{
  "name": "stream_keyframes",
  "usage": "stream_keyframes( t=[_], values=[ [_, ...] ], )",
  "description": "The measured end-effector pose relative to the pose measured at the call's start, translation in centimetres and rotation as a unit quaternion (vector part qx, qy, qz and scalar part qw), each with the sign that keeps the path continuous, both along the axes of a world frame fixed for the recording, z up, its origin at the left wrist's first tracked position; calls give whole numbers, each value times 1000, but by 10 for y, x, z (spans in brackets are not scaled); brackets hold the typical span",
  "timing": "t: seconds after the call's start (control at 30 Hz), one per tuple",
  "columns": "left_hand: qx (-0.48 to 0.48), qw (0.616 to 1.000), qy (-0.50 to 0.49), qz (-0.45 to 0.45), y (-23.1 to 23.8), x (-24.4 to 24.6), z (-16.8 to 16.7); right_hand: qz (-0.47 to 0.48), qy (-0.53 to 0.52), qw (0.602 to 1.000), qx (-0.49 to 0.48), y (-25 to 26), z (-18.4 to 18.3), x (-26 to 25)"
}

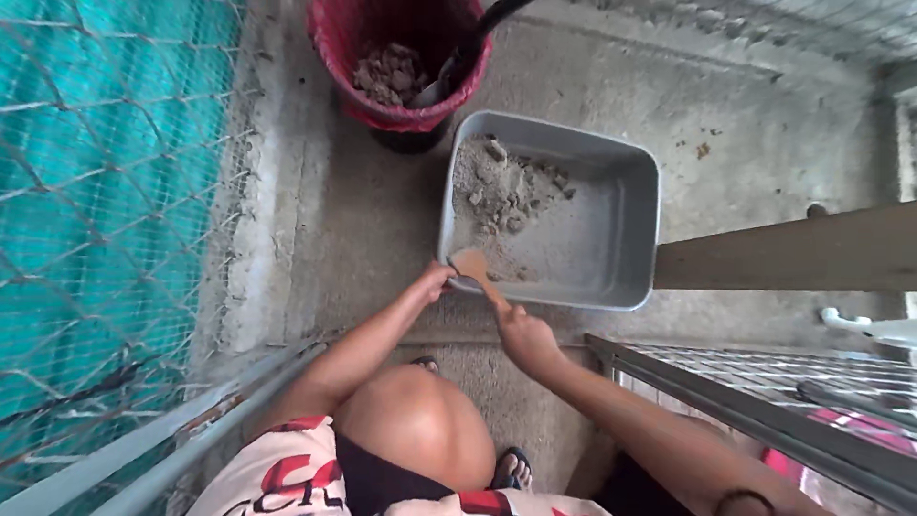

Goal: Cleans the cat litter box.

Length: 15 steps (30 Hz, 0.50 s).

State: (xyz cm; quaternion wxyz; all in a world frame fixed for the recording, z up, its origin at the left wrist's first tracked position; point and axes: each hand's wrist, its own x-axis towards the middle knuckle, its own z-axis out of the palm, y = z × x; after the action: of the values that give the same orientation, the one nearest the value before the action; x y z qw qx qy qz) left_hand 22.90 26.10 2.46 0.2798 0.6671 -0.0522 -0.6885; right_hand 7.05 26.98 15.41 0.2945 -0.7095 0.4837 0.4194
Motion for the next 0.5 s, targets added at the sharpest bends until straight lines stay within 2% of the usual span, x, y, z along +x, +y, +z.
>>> stream_keyframes(
  t=[0.07, 0.2, 0.27, 0.33, 0.43, 0.5],
  values=[
    [12, 1000, -9, -1, 4, -5, -1, -9, -1, 1000, -7, -14, 3, 5],
    [-5, 1000, -9, 16, 3, -5, 0, -88, -44, 988, -117, -71, -49, 39],
    [-19, 999, 3, 25, 5, -3, 4, -95, -55, 984, -142, -74, -57, 43],
    [-21, 999, 7, 25, 7, -3, 7, -63, -47, 992, -97, -48, -37, 26],
    [-15, 1000, -5, 12, 3, -3, 7, 17, 21, 1000, -12, -6, 1, 3],
    [-5, 1000, -16, 8, 1, -5, 6, 19, 37, 999, -6, -7, 7, 10]
  ],
)
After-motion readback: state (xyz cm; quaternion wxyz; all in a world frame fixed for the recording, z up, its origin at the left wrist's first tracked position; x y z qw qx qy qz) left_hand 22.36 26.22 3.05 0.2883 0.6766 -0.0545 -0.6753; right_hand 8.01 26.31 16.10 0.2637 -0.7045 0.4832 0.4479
